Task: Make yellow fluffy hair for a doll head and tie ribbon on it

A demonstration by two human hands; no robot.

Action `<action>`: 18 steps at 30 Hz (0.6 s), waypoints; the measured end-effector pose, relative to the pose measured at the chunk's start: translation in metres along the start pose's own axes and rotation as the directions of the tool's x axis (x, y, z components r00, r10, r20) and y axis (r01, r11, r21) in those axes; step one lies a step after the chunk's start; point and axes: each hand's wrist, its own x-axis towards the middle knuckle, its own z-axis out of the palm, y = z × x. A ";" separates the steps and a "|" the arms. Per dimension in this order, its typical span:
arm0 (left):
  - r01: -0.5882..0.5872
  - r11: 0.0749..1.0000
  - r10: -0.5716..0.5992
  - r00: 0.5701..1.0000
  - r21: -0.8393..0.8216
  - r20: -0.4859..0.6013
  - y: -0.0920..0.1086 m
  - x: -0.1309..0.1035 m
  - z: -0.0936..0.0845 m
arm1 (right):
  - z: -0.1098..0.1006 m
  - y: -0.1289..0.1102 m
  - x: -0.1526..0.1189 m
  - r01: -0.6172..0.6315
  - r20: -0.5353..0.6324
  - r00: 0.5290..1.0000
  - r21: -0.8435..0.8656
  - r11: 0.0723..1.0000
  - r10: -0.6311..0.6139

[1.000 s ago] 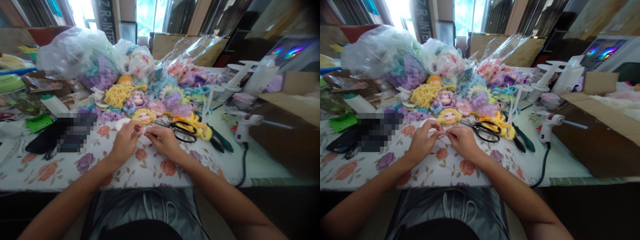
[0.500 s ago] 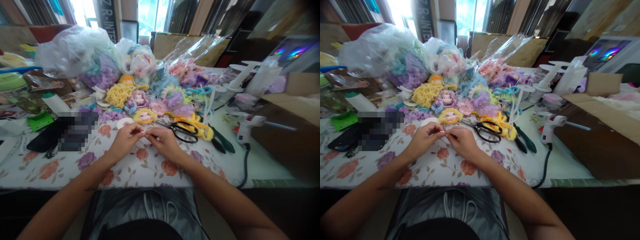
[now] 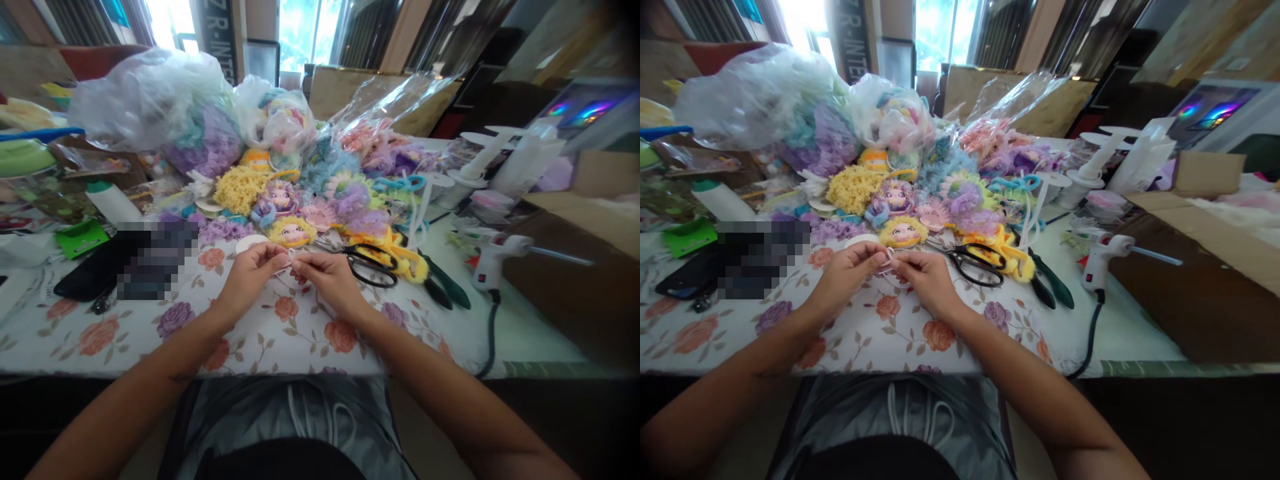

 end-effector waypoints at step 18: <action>0.309 0.929 -0.280 0.946 -0.201 0.161 -0.001 0.002 -0.005 | 0.000 0.005 0.001 0.150 -0.049 0.987 -0.039 0.988 -0.152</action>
